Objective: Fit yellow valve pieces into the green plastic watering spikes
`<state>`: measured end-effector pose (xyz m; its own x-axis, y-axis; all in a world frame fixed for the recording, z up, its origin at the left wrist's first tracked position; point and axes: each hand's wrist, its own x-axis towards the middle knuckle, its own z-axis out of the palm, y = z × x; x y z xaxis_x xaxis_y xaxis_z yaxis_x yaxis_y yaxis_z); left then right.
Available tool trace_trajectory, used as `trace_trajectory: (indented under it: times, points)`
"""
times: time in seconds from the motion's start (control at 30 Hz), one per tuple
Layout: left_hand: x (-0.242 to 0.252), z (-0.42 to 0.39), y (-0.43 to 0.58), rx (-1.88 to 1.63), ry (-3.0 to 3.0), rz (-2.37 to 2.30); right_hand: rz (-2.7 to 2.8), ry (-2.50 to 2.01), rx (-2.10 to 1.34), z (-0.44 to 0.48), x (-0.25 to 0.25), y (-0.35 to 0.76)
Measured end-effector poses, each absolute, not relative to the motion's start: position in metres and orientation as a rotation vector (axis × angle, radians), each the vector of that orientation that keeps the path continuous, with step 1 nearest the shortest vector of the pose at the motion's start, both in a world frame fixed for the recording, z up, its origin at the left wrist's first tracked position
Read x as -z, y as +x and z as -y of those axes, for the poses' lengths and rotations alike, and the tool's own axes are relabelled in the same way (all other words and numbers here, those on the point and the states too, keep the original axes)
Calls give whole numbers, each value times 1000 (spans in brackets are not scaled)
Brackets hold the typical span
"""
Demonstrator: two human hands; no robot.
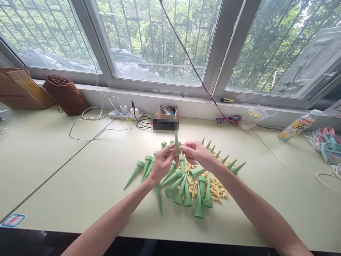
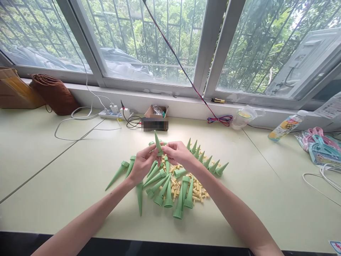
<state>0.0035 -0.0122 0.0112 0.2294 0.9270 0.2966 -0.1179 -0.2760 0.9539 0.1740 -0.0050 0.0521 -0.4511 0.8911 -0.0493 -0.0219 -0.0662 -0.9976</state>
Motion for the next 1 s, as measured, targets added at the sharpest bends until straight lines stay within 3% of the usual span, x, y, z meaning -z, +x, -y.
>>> trace_trajectory:
  times: [0.53,1.0]
  points:
    - [-9,12,5,-1119,1174,-670,1902,-1106,-837,11,-48,170]
    - [0,5,0,-899,962,-463,2029,-1043,-571,20,-42,161]
